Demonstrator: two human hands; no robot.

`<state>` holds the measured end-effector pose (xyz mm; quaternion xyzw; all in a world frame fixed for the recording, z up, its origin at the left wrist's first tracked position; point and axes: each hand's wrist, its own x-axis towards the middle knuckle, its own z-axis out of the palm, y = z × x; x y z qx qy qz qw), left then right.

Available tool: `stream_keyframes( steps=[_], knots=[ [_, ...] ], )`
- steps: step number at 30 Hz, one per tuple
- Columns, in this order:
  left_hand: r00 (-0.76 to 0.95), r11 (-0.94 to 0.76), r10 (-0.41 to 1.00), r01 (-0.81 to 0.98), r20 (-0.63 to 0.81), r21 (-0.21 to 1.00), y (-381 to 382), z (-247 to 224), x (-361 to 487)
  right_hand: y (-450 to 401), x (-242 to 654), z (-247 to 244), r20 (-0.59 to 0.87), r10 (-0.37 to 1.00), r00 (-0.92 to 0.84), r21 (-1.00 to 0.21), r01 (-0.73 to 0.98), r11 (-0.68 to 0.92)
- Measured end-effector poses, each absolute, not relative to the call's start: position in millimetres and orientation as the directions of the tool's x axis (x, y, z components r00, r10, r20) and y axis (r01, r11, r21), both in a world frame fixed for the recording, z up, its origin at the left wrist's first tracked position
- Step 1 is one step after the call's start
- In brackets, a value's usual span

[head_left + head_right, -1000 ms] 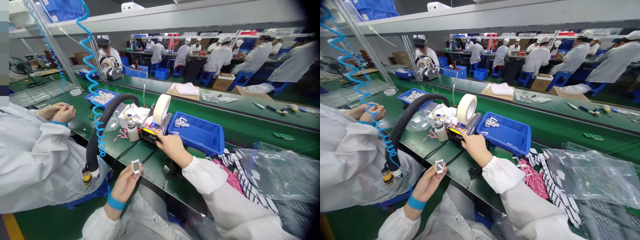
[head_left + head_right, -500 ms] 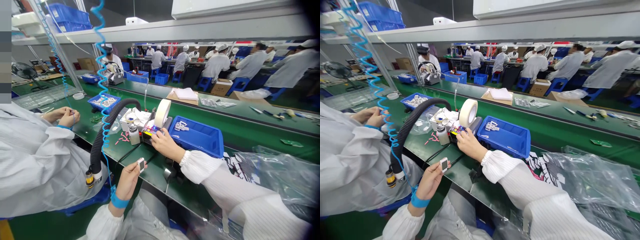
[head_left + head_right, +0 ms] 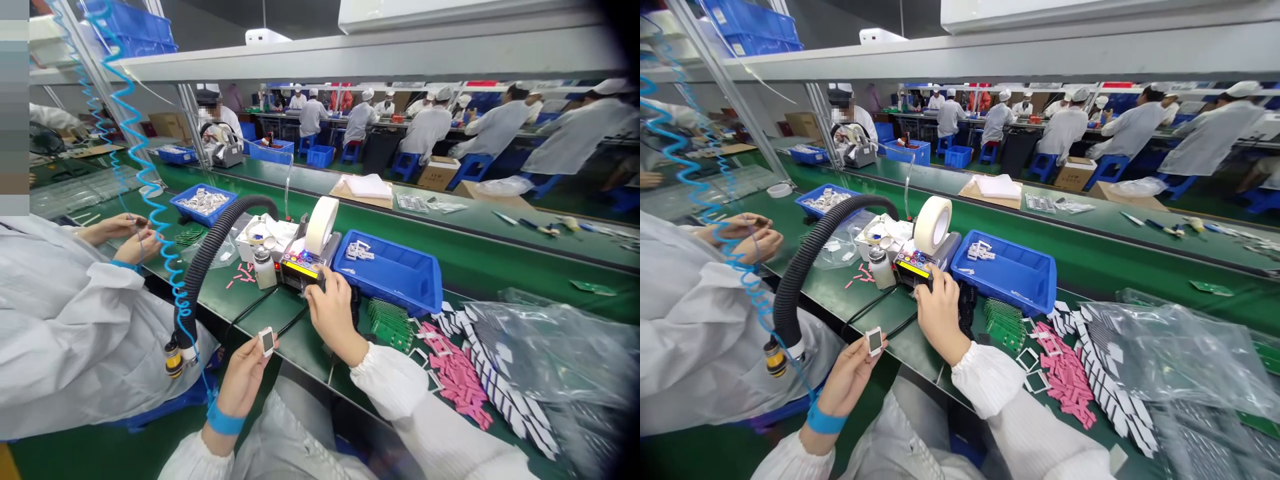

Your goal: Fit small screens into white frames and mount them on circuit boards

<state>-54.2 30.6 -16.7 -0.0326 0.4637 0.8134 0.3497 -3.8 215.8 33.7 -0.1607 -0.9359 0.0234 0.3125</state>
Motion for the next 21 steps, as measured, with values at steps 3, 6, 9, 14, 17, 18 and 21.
stream_keyframes(
  steps=[3,6,9,14,17,18,21],
  knots=[
    [-0.752,-0.324,0.536,-0.603,-0.384,0.729,28,-18,-51,226,1,44,0.452,0.258,-0.854,-0.024,0.278,0.960],
    [-0.745,-0.313,0.540,-0.610,-0.392,0.728,27,-20,-48,232,0,54,0.260,0.197,-0.945,-0.004,0.203,0.979],
    [-0.732,-0.295,0.551,-0.620,-0.401,0.727,29,-21,-44,238,-2,70,0.197,0.176,-0.965,-0.056,0.168,0.984],
    [-0.725,-0.296,0.564,-0.625,-0.396,0.722,35,-20,-38,240,5,97,0.127,0.030,-0.991,-0.197,0.004,0.980],
    [-0.731,-0.308,0.560,-0.621,-0.391,0.720,34,-17,-37,231,16,95,0.198,-0.093,-0.976,-0.315,-0.154,0.937],
    [-0.735,-0.311,0.554,-0.619,-0.392,0.721,32,-16,-37,229,19,91,0.251,-0.074,-0.965,-0.328,-0.156,0.932],
    [-0.743,-0.309,0.534,-0.615,-0.403,0.725,25,-15,-37,229,22,77,0.324,0.083,-0.942,-0.201,0.017,0.979]
  ],
)
